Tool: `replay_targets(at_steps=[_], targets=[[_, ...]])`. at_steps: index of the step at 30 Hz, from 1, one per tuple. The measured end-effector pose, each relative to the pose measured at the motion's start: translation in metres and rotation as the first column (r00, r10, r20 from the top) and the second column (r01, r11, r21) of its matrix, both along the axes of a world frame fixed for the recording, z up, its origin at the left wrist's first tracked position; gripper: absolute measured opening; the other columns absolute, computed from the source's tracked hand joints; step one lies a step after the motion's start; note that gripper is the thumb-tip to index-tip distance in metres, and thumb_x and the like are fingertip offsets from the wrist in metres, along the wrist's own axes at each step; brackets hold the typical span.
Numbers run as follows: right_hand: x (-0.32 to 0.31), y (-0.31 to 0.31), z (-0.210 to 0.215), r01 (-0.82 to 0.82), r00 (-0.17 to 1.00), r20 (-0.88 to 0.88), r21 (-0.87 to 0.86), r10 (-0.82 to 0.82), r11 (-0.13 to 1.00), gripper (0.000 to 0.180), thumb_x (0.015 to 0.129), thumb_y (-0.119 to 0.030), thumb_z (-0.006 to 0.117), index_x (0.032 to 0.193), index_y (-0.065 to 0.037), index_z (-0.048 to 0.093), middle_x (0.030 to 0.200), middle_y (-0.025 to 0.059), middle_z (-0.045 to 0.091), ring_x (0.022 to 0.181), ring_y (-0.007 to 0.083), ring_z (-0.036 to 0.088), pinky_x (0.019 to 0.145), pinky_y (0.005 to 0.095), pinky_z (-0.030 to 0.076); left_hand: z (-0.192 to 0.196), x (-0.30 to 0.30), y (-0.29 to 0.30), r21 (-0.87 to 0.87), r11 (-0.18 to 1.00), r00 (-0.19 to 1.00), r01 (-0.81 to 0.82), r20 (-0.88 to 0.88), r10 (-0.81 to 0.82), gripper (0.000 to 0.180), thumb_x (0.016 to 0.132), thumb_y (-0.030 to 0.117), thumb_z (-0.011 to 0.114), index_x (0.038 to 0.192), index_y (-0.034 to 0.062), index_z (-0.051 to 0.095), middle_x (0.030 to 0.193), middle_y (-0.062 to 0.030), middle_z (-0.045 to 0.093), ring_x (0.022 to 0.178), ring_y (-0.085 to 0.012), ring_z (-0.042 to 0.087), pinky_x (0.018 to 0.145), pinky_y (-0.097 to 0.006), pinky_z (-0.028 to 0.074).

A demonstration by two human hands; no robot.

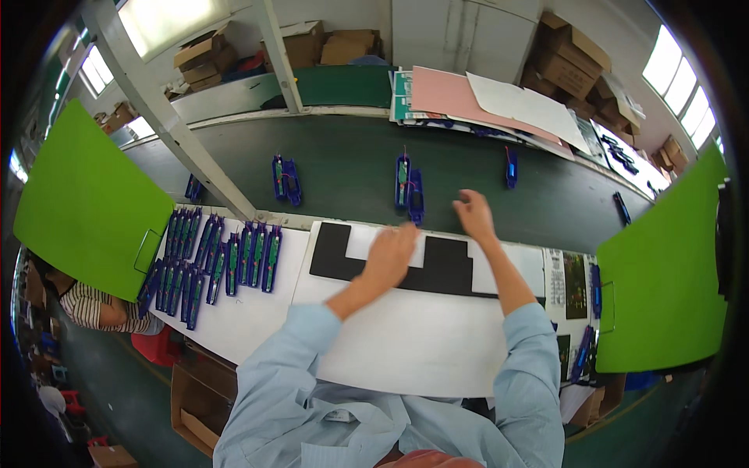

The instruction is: The person assembles small electronic components by hand at a workstation. They repeatedly pick up blue plastic casings and green circuit boards, insert the boards into the casings, and place the finished units on the table. The process involves precise hand manipulation of small parts without the use of tools.

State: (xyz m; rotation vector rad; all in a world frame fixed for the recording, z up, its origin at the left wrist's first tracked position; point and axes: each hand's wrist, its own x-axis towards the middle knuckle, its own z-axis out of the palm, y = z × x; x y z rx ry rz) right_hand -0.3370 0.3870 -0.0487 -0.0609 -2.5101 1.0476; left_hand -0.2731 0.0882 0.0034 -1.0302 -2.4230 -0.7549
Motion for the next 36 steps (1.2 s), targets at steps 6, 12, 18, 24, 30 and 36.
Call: replay_targets(at_steps=[6, 12, 18, 24, 30, 36], targets=[[-0.055, 0.099, -0.025, 0.369, 0.921, -0.259, 0.342, -0.291, 0.864, 0.073, 0.087, -0.015, 0.085, 0.149, 0.001, 0.05, 0.134, 0.0293, 0.062, 0.126, 0.0488, 0.057, 0.108, 0.0544, 0.049, -0.002, 0.144, -0.068, 0.078, 0.993, 0.95, 0.091, 0.291, -0.11, 0.025, 0.098, 0.007, 0.074, 0.122, 0.0059, 0.073, 0.126, -0.0108, 0.072, 0.116, -0.0307, 0.068, 0.107, -0.048, 0.048], [-0.072, 0.158, -0.07, 0.396, 0.88, 0.048, 0.476, -0.473, 0.785, 0.053, 0.099, -0.026, 0.076, 0.149, -0.017, 0.061, 0.138, 0.0184, 0.068, 0.126, 0.0435, 0.062, 0.106, 0.0533, 0.052, 0.009, 0.158, -0.157, 0.051, 0.965, 0.945, -0.256, 0.221, 0.24, 0.022, 0.094, 0.003, 0.071, 0.116, 0.0061, 0.07, 0.115, -0.0123, 0.068, 0.107, -0.034, 0.064, 0.097, -0.048, 0.049], [-0.026, 0.136, -0.033, 0.25, 0.962, 0.011, 0.372, -0.273, 0.894, 0.036, 0.097, -0.019, 0.078, 0.13, -0.007, 0.071, 0.121, 0.0163, 0.07, 0.111, 0.036, 0.068, 0.098, 0.0474, 0.054, 0.025, 0.094, -0.229, -0.106, 0.731, 0.737, -0.674, -0.04, 0.675, 0.031, 0.087, 0.009, 0.079, 0.115, 0.0064, 0.066, 0.112, -0.0132, 0.059, 0.107, -0.0346, 0.058, 0.096, -0.047, 0.045], [0.136, -0.027, 0.049, -0.107, 0.991, -0.088, -0.101, 0.099, 0.989, 0.033, 0.088, -0.005, 0.084, 0.118, -0.002, 0.072, 0.108, 0.0125, 0.068, 0.093, 0.0252, 0.065, 0.085, 0.0361, 0.053, -0.014, 0.087, -0.268, -0.256, 0.701, 0.745, -0.666, -0.185, 0.641, 0.027, 0.086, 0.008, 0.078, 0.109, 0.0071, 0.063, 0.104, -0.0116, 0.06, 0.106, -0.0316, 0.057, 0.102, -0.05, 0.04], [0.324, -0.163, 0.055, -0.25, 0.968, -0.031, -0.094, 0.248, 0.964, 0.04, 0.078, -0.002, 0.089, 0.115, -0.005, 0.073, 0.114, 0.0144, 0.065, 0.105, 0.035, 0.064, 0.089, 0.0432, 0.055, 0.003, 0.184, -0.191, 0.001, 0.901, 0.892, -0.434, 0.14, 0.43, 0.016, 0.089, -0.001, 0.07, 0.102, 0.0038, 0.062, 0.095, -0.015, 0.06, 0.092, -0.0372, 0.058, 0.083, -0.049, 0.046], [0.364, -0.207, 0.044, -0.389, 0.915, 0.064, -0.116, 0.397, 0.914, 0.041, 0.088, -0.016, 0.086, 0.125, -0.007, 0.071, 0.112, 0.0137, 0.065, 0.097, 0.0303, 0.066, 0.083, 0.0421, 0.056, -0.008, 0.272, -0.14, 0.005, 1.0, 0.965, 0.015, 0.26, -0.016, 0.027, 0.085, -0.001, 0.078, 0.109, 0.0053, 0.067, 0.099, -0.0149, 0.064, 0.095, -0.037, 0.061, 0.093, -0.05, 0.049]])
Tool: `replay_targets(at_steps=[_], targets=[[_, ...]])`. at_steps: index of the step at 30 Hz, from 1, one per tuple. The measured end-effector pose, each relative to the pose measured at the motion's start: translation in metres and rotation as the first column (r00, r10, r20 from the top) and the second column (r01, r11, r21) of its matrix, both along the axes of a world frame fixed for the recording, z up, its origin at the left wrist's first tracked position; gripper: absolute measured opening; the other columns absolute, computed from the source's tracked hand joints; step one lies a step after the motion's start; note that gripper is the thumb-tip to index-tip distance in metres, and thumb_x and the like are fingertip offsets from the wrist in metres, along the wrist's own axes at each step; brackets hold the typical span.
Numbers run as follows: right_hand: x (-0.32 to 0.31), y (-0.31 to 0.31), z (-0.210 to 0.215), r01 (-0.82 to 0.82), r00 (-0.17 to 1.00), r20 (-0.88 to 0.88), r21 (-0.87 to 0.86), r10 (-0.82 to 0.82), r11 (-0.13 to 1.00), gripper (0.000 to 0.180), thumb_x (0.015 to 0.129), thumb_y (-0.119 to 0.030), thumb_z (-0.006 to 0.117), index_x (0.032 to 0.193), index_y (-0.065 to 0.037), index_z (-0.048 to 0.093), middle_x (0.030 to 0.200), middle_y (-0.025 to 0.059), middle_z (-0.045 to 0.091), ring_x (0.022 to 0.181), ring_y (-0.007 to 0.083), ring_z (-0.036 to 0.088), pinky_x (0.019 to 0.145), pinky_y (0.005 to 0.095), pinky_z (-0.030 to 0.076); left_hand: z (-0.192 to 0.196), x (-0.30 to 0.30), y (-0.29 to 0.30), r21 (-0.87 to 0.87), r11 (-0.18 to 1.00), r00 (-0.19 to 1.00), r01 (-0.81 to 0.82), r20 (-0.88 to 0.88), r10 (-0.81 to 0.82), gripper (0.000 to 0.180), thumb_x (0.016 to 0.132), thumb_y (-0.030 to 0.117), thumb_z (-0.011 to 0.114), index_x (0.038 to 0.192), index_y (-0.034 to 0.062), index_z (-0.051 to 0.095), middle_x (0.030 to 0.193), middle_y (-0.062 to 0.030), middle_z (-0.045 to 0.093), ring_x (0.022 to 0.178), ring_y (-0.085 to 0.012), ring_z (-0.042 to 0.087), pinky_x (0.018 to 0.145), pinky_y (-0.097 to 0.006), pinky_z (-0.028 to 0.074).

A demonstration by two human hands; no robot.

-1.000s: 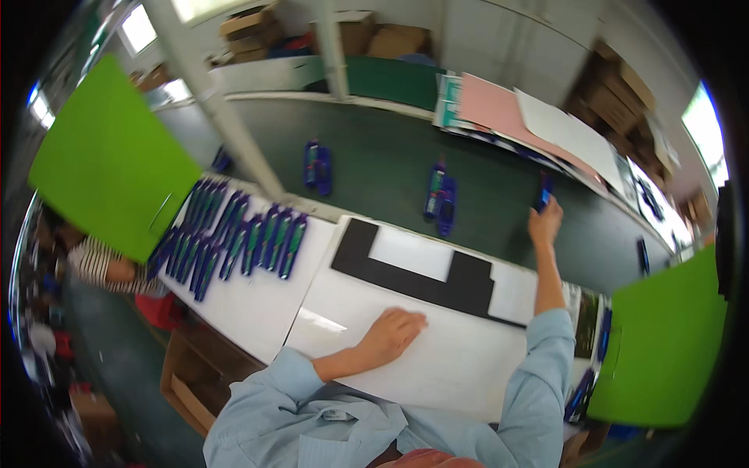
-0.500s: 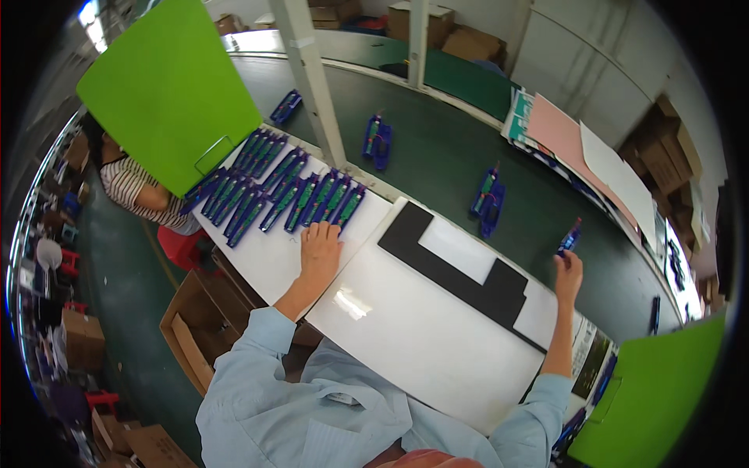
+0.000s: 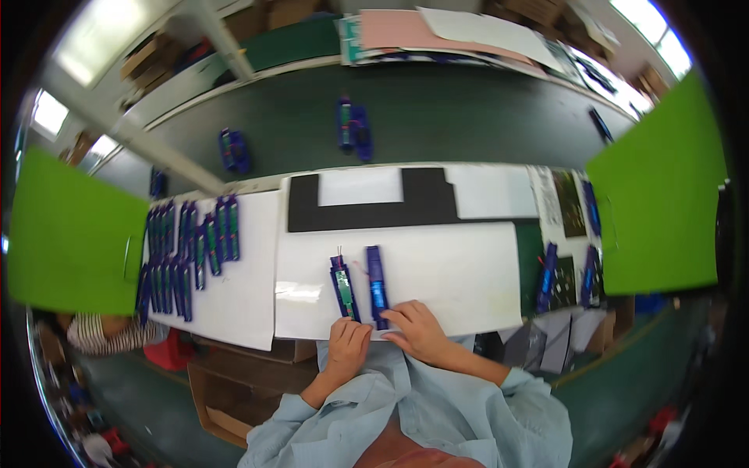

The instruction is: The person assembles small electronic components by hand at a workstation. They repeatedly pick up blue plastic casings and green circuit boards, insert the boards into the casings, and place the finished units on the table. The process involves precise hand manipulation of small parts without the use of tools.

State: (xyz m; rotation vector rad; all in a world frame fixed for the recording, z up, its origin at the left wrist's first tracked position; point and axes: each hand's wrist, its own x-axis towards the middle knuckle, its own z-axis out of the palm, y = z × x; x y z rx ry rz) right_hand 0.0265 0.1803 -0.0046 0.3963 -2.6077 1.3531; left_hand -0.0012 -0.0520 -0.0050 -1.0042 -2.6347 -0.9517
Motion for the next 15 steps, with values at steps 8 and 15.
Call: replay_targets(at_steps=[8, 15], targets=[[-0.132, 0.14, -0.004, 0.42, 0.903, -0.088, -0.019, -0.42, 0.908, 0.016, 0.099, -0.013, 0.072, 0.114, -0.007, 0.073, 0.103, 0.0144, 0.072, 0.089, 0.0347, 0.071, 0.08, 0.0439, 0.058, 0.063, -0.089, 0.039, -0.069, 0.979, 0.979, 0.192, -0.059, -0.196, 0.024, 0.09, 0.007, 0.078, 0.112, 0.0047, 0.07, 0.11, -0.0148, 0.067, 0.109, -0.0389, 0.061, 0.109, -0.055, 0.043], [-0.205, 0.194, -0.017, 0.488, 0.873, -0.134, 0.215, -0.47, 0.846, 0.029, 0.099, -0.007, 0.066, 0.127, -0.002, 0.068, 0.116, 0.0166, 0.074, 0.113, 0.038, 0.067, 0.098, 0.049, 0.054, 0.019, -0.193, 0.185, -0.133, 0.941, 0.945, 0.311, -0.062, -0.321, 0.045, 0.092, 0.021, 0.081, 0.132, 0.0083, 0.068, 0.141, -0.011, 0.063, 0.139, -0.0332, 0.054, 0.117, -0.05, 0.039]])
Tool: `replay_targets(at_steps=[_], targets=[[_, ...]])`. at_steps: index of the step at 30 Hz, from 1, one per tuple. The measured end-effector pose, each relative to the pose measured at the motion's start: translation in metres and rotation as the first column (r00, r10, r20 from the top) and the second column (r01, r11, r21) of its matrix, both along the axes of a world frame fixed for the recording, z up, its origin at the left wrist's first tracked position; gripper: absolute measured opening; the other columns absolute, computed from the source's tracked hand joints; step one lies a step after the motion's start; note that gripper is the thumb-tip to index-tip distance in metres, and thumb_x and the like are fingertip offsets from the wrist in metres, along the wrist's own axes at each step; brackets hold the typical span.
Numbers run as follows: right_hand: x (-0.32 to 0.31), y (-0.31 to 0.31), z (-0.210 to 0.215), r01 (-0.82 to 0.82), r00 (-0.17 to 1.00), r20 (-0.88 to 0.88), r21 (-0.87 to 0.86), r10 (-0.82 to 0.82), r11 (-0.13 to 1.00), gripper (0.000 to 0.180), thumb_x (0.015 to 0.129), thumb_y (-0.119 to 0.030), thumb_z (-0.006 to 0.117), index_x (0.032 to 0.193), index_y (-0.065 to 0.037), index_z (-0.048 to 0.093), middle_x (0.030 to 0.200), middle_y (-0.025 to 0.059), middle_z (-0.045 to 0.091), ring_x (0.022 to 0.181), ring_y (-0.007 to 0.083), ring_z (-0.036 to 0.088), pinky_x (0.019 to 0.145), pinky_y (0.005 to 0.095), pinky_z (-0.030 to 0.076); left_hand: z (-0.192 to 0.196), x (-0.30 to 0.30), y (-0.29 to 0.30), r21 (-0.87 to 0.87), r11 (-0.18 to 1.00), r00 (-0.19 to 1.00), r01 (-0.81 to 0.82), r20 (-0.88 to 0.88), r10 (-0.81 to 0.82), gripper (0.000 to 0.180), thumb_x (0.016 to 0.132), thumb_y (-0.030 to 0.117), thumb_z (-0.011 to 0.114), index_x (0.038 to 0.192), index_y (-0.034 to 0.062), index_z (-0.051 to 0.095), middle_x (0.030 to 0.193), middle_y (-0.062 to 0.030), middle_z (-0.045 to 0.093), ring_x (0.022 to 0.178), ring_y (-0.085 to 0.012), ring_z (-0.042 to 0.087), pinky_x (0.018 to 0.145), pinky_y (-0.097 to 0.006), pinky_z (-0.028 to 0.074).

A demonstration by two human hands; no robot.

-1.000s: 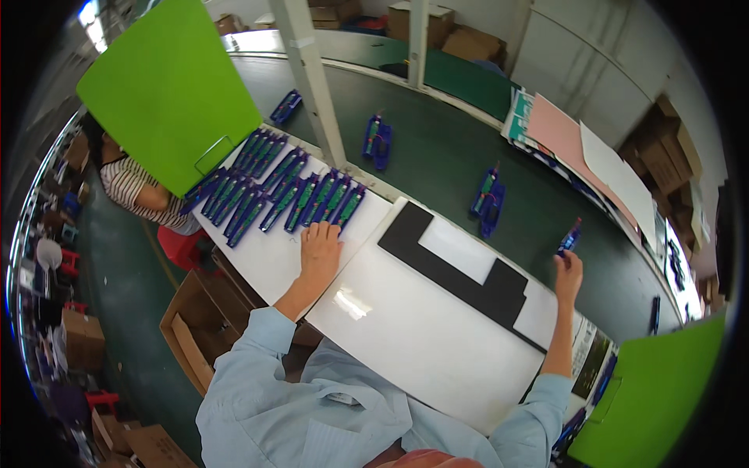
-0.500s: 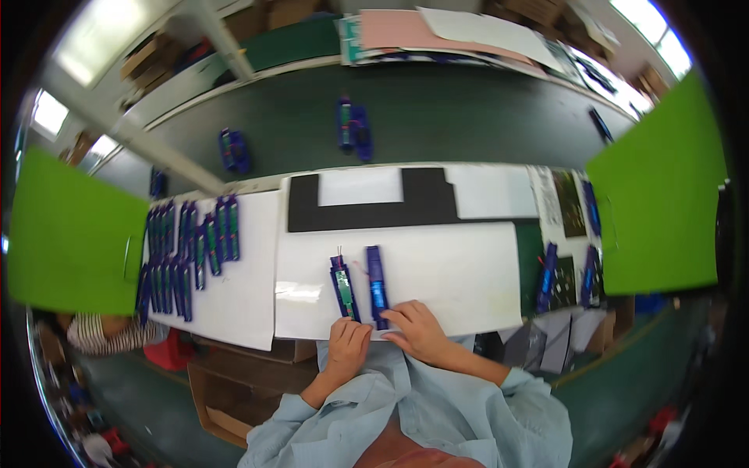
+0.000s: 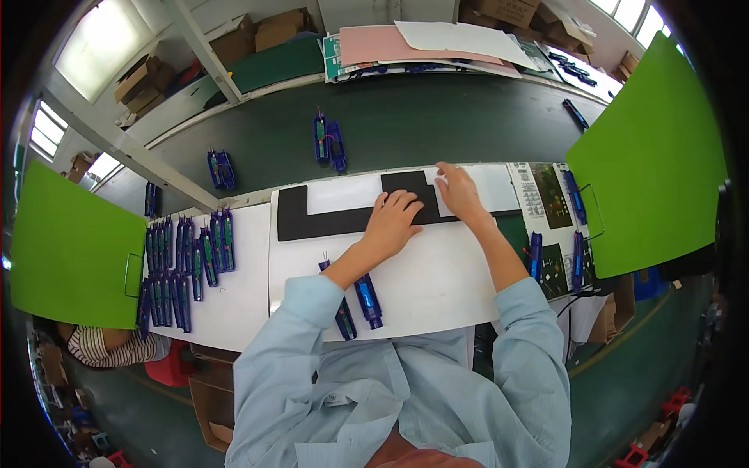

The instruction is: The person assembles small electronic components by hand at a workstation. They repeatedly pick up blue plastic casings and green circuit boards, insert the boards into the casings, and place the finished units on the table. The process involves precise hand manipulation of small parts without the use of tools.

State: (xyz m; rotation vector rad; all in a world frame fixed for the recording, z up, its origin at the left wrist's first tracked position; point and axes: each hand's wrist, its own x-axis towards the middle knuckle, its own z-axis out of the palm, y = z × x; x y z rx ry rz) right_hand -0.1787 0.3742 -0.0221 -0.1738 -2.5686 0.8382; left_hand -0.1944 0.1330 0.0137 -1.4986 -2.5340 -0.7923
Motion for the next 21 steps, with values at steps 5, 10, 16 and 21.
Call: replay_targets(at_steps=[5, 10, 16, 21], targets=[[0.01, -0.021, -0.023, -0.092, 0.992, -0.076, 0.088, 0.099, 0.992, 0.036, 0.097, -0.002, 0.069, 0.132, -0.003, 0.064, 0.114, 0.0153, 0.076, 0.111, 0.0375, 0.069, 0.096, 0.0489, 0.056, -0.035, -0.017, 0.016, -0.117, 0.99, 0.997, -0.082, -0.015, 0.081, 0.059, 0.089, 0.03, 0.085, 0.142, 0.0119, 0.067, 0.154, -0.0068, 0.059, 0.148, -0.0291, 0.048, 0.121, -0.049, 0.036], [0.002, -0.022, -0.023, -0.018, 0.999, -0.036, -0.079, 0.015, 0.997, 0.034, 0.092, 0.002, 0.074, 0.124, -0.004, 0.067, 0.11, 0.0131, 0.074, 0.103, 0.0325, 0.069, 0.091, 0.0443, 0.057, -0.037, -0.015, 0.014, -0.114, 0.99, 0.996, -0.086, 0.017, 0.089, 0.064, 0.086, 0.032, 0.086, 0.144, 0.0134, 0.067, 0.155, -0.0056, 0.058, 0.147, -0.0284, 0.049, 0.12, -0.049, 0.037], [0.014, -0.031, -0.013, -0.067, 0.983, -0.183, -0.279, 0.015, 0.958, 0.033, 0.089, 0.006, 0.074, 0.12, -0.004, 0.067, 0.105, 0.0133, 0.072, 0.102, 0.033, 0.065, 0.092, 0.0445, 0.054, -0.044, -0.019, 0.017, -0.06, 0.994, 0.996, -0.087, -0.026, 0.086, 0.061, 0.088, 0.031, 0.085, 0.143, 0.0123, 0.067, 0.155, -0.0072, 0.058, 0.146, -0.0293, 0.05, 0.12, -0.05, 0.038], [0.064, -0.043, 0.02, -0.141, 0.99, -0.075, -0.68, 0.124, 0.72, 0.033, 0.098, -0.001, 0.072, 0.13, -0.002, 0.066, 0.109, 0.006, 0.073, 0.101, 0.0135, 0.069, 0.09, 0.03, 0.056, 0.012, 0.027, -0.034, 0.115, 0.991, 0.995, -0.067, 0.087, 0.057, 0.041, 0.094, 0.019, 0.078, 0.133, 0.0075, 0.068, 0.139, -0.0109, 0.066, 0.132, -0.0326, 0.059, 0.114, -0.049, 0.041]])
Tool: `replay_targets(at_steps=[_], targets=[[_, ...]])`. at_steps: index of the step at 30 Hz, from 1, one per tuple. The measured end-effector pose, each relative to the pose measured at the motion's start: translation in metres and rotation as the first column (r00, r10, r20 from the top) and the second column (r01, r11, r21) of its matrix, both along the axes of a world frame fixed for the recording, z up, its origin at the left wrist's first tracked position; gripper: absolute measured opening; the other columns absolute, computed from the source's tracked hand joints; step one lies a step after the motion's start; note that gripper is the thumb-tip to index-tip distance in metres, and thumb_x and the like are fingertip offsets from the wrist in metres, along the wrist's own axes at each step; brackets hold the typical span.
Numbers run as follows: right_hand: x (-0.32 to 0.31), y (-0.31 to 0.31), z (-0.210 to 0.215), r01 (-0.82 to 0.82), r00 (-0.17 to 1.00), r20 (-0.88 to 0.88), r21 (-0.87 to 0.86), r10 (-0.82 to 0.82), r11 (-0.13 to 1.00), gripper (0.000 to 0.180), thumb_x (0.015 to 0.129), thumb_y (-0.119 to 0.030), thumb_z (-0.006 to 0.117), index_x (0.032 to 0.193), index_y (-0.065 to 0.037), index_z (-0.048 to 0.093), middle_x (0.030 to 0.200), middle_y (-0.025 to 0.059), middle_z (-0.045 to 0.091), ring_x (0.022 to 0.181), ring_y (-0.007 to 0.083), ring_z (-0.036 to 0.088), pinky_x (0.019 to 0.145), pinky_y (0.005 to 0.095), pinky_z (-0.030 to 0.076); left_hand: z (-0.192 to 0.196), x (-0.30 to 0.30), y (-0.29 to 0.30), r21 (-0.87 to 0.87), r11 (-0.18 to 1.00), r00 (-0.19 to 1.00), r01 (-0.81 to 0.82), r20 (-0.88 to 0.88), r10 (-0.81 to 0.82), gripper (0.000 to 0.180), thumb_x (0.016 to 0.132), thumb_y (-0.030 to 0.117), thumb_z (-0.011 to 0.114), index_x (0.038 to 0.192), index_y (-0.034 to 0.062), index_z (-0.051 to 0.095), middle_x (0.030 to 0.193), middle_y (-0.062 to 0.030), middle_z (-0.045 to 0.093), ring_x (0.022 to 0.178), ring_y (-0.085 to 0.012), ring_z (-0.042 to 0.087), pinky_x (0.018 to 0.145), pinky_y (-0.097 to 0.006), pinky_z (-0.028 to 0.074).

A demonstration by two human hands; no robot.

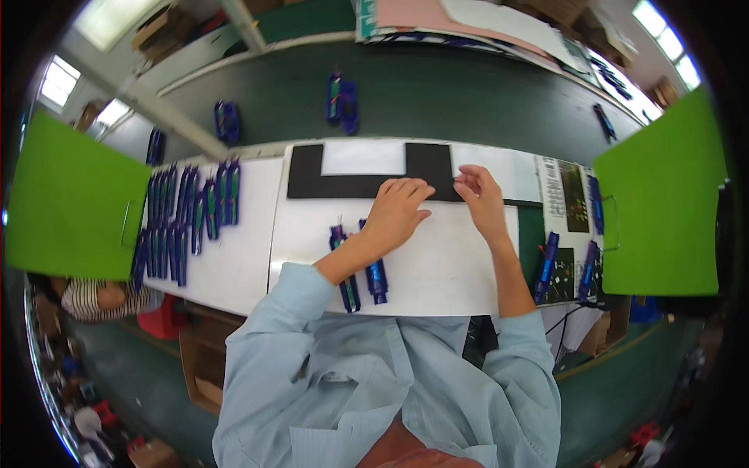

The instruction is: The person assembles small electronic components by hand at a workstation. They repeatedly pick up blue plastic casings and green circuit boards, insert the boards into the casings, and place the finished units on the table. The process involves precise hand manipulation of small parts without the use of tools.

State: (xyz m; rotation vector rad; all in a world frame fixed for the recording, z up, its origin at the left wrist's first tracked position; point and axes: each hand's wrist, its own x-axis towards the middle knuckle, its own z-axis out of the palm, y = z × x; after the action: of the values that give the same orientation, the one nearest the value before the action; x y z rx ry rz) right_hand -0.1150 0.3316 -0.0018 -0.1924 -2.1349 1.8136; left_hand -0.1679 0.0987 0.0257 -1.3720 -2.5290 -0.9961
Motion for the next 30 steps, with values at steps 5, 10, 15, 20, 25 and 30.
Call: replay_targets(at_steps=[5, 10, 15, 20, 25, 30], targets=[[0.061, -0.055, 0.005, -0.313, 0.897, 0.252, -0.215, 0.362, 0.925, 0.034, 0.099, 0.0, 0.072, 0.132, -0.001, 0.065, 0.107, 0.0029, 0.072, 0.1, 0.0107, 0.068, 0.09, 0.0272, 0.054, 0.017, 0.116, -0.097, 0.007, 0.989, 0.989, -0.149, 0.007, 0.149, 0.024, 0.093, 0.013, 0.078, 0.116, 0.011, 0.075, 0.116, -0.0046, 0.072, 0.111, -0.0251, 0.065, 0.107, -0.045, 0.039], [0.07, -0.106, 0.016, -0.445, 0.839, 0.245, -0.205, 0.486, 0.872, 0.034, 0.098, 0.002, 0.072, 0.131, -0.001, 0.065, 0.106, 0.0039, 0.072, 0.097, 0.0117, 0.067, 0.086, 0.0264, 0.053, -0.007, 0.18, -0.127, -0.114, 0.974, 0.98, -0.198, 0.014, 0.201, 0.034, 0.091, 0.011, 0.078, 0.125, 0.0116, 0.075, 0.13, -0.0025, 0.071, 0.118, -0.0195, 0.064, 0.113, -0.046, 0.032], [0.062, -0.13, 0.015, -0.496, 0.803, 0.277, -0.182, 0.529, 0.849, 0.036, 0.099, 0.0, 0.073, 0.133, -0.001, 0.064, 0.107, 0.0038, 0.072, 0.098, 0.0105, 0.066, 0.085, 0.0259, 0.052, -0.015, 0.181, -0.131, -0.114, 0.97, 0.977, -0.213, 0.002, 0.214, 0.032, 0.092, 0.011, 0.075, 0.124, 0.0098, 0.074, 0.132, -0.0023, 0.07, 0.124, -0.0181, 0.062, 0.114, -0.046, 0.031], [0.055, -0.14, 0.01, -0.494, 0.783, 0.318, -0.204, 0.535, 0.845, 0.037, 0.1, -0.004, 0.073, 0.135, -0.001, 0.064, 0.11, 0.0042, 0.072, 0.101, 0.0108, 0.066, 0.09, 0.0266, 0.052, -0.018, 0.179, -0.133, -0.131, 0.972, 0.98, -0.197, -0.008, 0.198, 0.032, 0.093, 0.011, 0.075, 0.125, 0.0102, 0.074, 0.133, -0.002, 0.07, 0.126, -0.0182, 0.063, 0.114, -0.046, 0.031], [0.055, -0.146, 0.002, -0.481, 0.794, 0.322, -0.188, 0.517, 0.856, 0.035, 0.1, -0.002, 0.073, 0.134, -0.002, 0.064, 0.109, 0.0041, 0.072, 0.1, 0.0108, 0.066, 0.088, 0.0267, 0.052, -0.018, 0.178, -0.134, -0.124, 0.972, 0.98, -0.199, -0.003, 0.2, 0.03, 0.094, 0.012, 0.074, 0.124, 0.01, 0.075, 0.133, -0.0014, 0.07, 0.127, -0.0178, 0.062, 0.114, -0.046, 0.03], [0.057, -0.152, -0.003, -0.467, 0.835, 0.285, -0.082, 0.47, 0.88, 0.037, 0.098, 0.001, 0.073, 0.134, -0.001, 0.064, 0.107, 0.005, 0.073, 0.094, 0.011, 0.065, 0.084, 0.0273, 0.053, -0.018, 0.177, -0.134, -0.128, 0.972, 0.98, -0.198, 0.001, 0.2, 0.03, 0.093, 0.011, 0.073, 0.124, 0.0105, 0.075, 0.132, -0.0012, 0.071, 0.126, -0.0175, 0.063, 0.115, -0.046, 0.029]])
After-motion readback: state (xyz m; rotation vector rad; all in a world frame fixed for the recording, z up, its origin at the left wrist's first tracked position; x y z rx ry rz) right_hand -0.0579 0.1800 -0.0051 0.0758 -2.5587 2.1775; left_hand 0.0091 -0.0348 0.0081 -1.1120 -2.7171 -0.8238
